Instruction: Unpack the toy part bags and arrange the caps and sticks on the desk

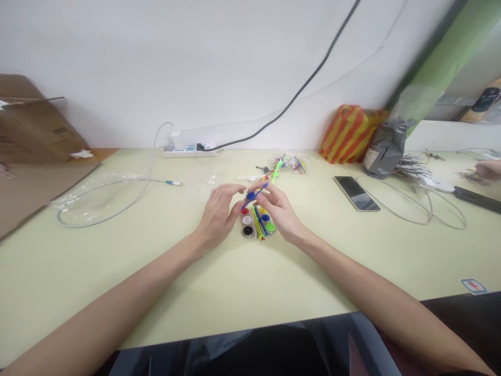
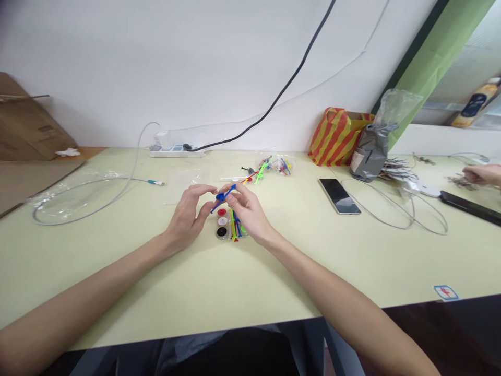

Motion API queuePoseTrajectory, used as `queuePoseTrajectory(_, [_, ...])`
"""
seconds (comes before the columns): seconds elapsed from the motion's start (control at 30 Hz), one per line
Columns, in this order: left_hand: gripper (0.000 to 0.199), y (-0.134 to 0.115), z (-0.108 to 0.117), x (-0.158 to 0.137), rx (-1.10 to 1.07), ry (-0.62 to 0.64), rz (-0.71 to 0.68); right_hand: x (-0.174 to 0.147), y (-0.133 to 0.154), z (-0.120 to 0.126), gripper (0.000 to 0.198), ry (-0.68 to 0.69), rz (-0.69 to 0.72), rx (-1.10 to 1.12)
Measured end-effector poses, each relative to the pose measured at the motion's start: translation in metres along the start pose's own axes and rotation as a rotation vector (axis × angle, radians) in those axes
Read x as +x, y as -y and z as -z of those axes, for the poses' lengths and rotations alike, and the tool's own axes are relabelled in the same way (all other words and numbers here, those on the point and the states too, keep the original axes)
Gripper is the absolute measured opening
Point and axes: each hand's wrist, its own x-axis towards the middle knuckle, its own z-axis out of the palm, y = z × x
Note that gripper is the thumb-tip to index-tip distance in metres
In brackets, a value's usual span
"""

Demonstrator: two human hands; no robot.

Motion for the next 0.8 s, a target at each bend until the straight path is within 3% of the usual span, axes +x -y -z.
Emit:
queuePoseTrajectory(0.37, [0.027,-0.0018,-0.0016,-0.0002,0.026,-0.001,-0.021,-0.0032,-0.0005,-0.0043,0.034,0.047,-0.083,0.09])
queuePoseTrajectory(0.53, [0.027,-0.0018,0.0011,-0.0012,-0.002,0.069,-0.035,-0.0037,0.002,-0.0051,0.041,0.103,-0.157,0.101])
queuePoseTrajectory(0.67, [0.027,-0.0031,0.0036,0.0016,-0.002,0.125,-0.05,-0.0037,0.0032,-0.0038,0.045,0.094,-0.15,0.138])
queuePoseTrajectory(0.8, [0.017,-0.0015,0.0027,0.0026,0.008,0.101,-0.032,-0.0048,0.0049,-0.0026,0.041,0.115,-0.104,0.1])
